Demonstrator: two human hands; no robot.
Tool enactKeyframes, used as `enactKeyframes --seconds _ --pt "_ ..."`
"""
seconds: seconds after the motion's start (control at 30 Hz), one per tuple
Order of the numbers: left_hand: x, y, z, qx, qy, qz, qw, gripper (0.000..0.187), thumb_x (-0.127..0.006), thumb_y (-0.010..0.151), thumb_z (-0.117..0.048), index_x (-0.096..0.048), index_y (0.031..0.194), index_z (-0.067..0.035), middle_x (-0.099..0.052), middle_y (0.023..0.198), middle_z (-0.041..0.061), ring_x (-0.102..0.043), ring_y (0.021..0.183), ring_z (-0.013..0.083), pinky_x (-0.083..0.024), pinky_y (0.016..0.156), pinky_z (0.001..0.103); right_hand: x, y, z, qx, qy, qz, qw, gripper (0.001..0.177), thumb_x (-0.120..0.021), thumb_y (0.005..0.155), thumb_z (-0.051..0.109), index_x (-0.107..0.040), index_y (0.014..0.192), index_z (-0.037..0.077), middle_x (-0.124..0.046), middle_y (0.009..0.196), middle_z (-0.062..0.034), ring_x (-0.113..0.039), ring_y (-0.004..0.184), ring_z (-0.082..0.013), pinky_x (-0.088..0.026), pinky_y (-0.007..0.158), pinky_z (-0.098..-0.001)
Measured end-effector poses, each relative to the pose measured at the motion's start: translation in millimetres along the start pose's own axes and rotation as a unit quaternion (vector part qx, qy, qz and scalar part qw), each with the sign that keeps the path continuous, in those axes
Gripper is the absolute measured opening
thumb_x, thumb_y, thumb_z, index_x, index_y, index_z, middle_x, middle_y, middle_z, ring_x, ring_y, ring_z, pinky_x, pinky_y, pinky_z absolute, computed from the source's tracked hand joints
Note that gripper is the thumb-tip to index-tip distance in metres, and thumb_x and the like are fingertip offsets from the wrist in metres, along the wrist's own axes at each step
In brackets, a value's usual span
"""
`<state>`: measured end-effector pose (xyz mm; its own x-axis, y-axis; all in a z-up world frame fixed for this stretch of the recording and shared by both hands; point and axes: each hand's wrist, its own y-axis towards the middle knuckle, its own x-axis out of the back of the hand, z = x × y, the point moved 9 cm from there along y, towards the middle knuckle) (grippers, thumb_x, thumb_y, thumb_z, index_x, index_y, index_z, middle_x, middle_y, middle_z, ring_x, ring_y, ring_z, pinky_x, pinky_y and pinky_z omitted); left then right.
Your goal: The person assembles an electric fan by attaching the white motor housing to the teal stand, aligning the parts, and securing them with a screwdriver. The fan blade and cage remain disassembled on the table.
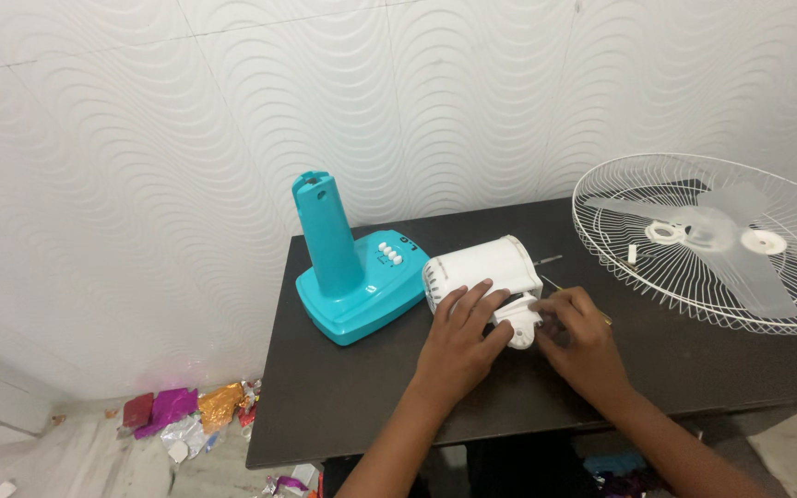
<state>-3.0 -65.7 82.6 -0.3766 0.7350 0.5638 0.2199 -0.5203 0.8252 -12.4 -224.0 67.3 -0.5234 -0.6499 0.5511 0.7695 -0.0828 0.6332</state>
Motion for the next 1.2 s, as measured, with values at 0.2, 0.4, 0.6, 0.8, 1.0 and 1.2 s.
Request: enactKeyframes --seconds 0.2,0.4,0.6,0.8,1.0,1.2 --pt "2 3 18 0.063 -0.007 0.021 0.998 0.039 -0.069 0.086 -0.015 -0.063 0.124 -0.019 -0.050 0.153 0.009 -0.039 0.150 0.0329 -0.032 0.122 0.055 -8 0 -6 -0.026 0.001 0.035 0.999 0.043 -0.078 0.073 0.002 -0.070 0.115 0.007 -0.066 0.094 -0.0068 -0.071 0.079 -0.0144 -0.060 0.066 -0.0285" --pt "7 1 74 0.219 -0.071 0.041 0.972 0.080 -0.068 0.073 -0.025 -0.045 0.148 -0.009 -0.031 0.161 0.028 -0.024 0.151 0.0475 -0.021 0.118 0.063 -16 -7 -38 -0.114 0.002 0.065 0.991 0.037 -0.074 0.083 0.006 -0.074 0.119 0.011 -0.073 0.084 -0.0078 -0.071 0.063 -0.0158 -0.057 0.058 -0.0306" --pt "-28 7 118 0.332 -0.215 0.108 0.912 0.069 -0.067 0.094 -0.043 -0.046 0.148 -0.006 -0.047 0.149 0.024 -0.047 0.138 0.0405 -0.039 0.110 0.050 -23 -13 -65 -0.177 0.183 0.065 0.965 0.031 -0.067 0.087 0.006 -0.076 0.116 0.004 -0.080 0.091 -0.0116 -0.079 0.078 -0.0161 -0.065 0.069 -0.0291" --pt "-51 17 133 0.390 -0.242 0.116 0.881 0.062 -0.075 0.086 -0.046 -0.062 0.132 -0.007 -0.066 0.124 0.016 -0.064 0.115 0.0305 -0.051 0.098 0.043 -32 -11 -101 -0.308 0.262 0.057 0.913 0.030 -0.075 0.084 0.009 -0.068 0.111 -0.003 -0.080 0.101 -0.0193 -0.078 0.088 -0.0242 -0.064 0.077 -0.0374" --pt "-41 12 108 0.350 -0.284 0.026 0.892 0.084 -0.092 0.068 -0.039 -0.055 0.136 -0.006 -0.058 0.134 0.014 -0.053 0.127 0.0324 -0.049 0.102 0.046 -26 -19 -116 -0.431 0.319 0.031 0.843 0.040 -0.067 0.088 0.006 -0.056 0.126 0.001 -0.077 0.104 -0.0246 -0.077 0.090 -0.0264 -0.062 0.081 -0.0410" --pt "-44 12 100 0.311 -0.251 0.074 0.914 0.106 -0.099 0.055 -0.031 -0.044 0.143 -0.008 -0.050 0.139 0.017 -0.046 0.132 0.0371 -0.044 0.107 0.050 -22 -19 -115 -0.459 0.336 -0.006 0.823 0.042 -0.064 0.091 0.010 -0.056 0.131 0.001 -0.075 0.109 -0.0234 -0.074 0.098 -0.0264 -0.062 0.083 -0.0401"
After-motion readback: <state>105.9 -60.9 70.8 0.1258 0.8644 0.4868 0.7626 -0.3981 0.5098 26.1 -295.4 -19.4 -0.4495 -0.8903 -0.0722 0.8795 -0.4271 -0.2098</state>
